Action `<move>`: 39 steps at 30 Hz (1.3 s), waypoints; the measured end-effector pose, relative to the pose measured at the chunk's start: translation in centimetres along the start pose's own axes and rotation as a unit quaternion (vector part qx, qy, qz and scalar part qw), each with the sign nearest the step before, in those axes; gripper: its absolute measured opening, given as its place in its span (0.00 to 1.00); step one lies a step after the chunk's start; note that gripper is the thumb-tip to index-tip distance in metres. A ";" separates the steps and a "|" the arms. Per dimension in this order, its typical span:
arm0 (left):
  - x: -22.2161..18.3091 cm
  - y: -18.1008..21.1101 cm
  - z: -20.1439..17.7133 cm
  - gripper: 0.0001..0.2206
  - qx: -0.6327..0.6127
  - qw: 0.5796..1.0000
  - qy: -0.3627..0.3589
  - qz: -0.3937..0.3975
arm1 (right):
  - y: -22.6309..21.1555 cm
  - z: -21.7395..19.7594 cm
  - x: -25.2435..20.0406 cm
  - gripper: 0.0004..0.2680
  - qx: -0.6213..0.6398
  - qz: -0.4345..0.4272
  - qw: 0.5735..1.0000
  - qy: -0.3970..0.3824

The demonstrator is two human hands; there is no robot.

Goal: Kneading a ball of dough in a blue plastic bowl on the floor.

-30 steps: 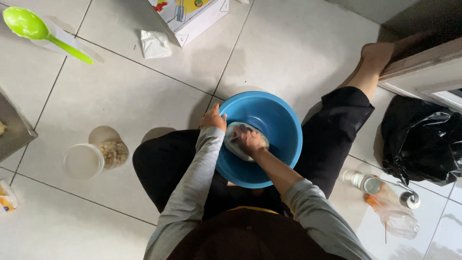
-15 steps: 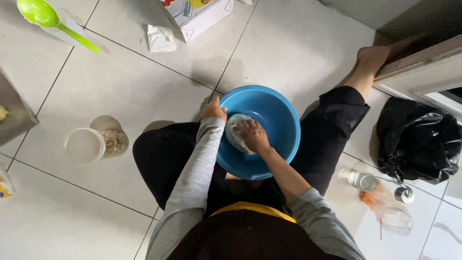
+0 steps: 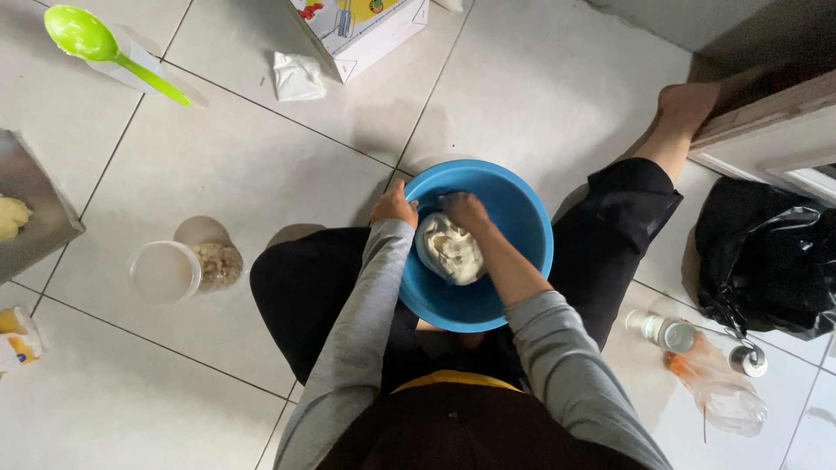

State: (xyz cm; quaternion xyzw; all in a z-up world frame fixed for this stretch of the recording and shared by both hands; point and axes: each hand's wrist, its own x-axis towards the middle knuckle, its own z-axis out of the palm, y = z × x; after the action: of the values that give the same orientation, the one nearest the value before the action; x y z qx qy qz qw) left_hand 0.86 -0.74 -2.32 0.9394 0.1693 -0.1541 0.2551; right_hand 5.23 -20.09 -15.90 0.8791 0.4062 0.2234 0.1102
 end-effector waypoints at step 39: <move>-1.4 1.1 -2.2 0.25 0.036 0.996 -0.061 -0.059 | 1.5 -19.5 4.1 0.24 0.310 0.134 0.800 -0.496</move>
State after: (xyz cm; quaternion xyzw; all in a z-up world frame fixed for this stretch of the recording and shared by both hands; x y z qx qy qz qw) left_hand 0.51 -0.77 0.47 0.9254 0.2026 -0.2319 0.2211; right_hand -0.82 -17.64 2.95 0.9027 0.2217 -0.3686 -0.0131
